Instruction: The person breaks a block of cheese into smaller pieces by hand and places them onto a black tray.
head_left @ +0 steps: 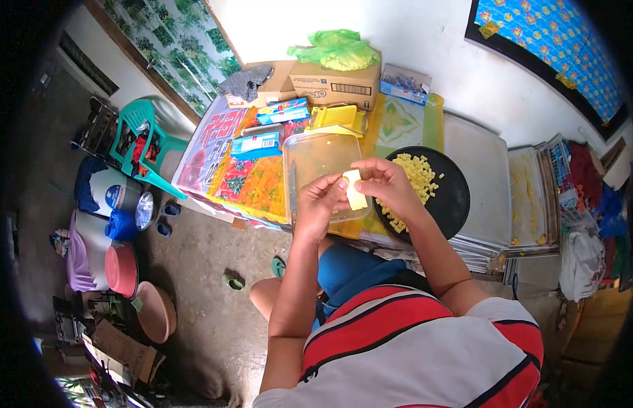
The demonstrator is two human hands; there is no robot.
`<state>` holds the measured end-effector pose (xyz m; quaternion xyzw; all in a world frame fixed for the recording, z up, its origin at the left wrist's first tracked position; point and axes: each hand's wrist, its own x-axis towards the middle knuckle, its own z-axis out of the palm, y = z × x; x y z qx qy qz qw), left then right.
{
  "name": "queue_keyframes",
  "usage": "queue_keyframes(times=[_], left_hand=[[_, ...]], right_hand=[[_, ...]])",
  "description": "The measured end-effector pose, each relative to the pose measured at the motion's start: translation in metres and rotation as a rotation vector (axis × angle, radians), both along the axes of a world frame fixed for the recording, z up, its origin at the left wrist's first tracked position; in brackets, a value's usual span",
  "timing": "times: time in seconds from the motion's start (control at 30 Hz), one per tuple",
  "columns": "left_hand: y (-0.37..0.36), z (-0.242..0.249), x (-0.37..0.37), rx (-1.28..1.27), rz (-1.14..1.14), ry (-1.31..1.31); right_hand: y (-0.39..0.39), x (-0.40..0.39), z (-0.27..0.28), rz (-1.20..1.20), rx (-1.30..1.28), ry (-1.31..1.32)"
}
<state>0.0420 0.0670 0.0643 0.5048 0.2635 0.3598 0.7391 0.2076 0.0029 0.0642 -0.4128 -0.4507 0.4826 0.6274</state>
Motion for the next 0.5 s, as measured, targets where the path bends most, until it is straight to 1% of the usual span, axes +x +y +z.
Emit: queue_keyframes(times=[0.1,0.2,0.33,0.43,0.5], left_hand=[[0.001,-0.002,-0.002,-0.040,-0.017,-0.001],[0.003,-0.003,-0.005,-0.104,-0.088,-0.057],[-0.004,0.004,-0.006,-0.029,-0.109,-0.041],[-0.003,-0.002,-0.008,-0.037,-0.106,-0.053],[-0.002,-0.002,-0.009,-0.035,-0.109,-0.043]], right_hand=[[0.000,-0.003,0.002,-0.002,-0.016,0.028],[0.003,-0.003,-0.002,-0.021,-0.013,0.054],[0.002,0.001,-0.003,0.007,-0.043,0.044],[-0.007,0.005,0.011,0.117,0.000,-0.124],[-0.008,0.007,0.010,0.140,-0.013,-0.135]])
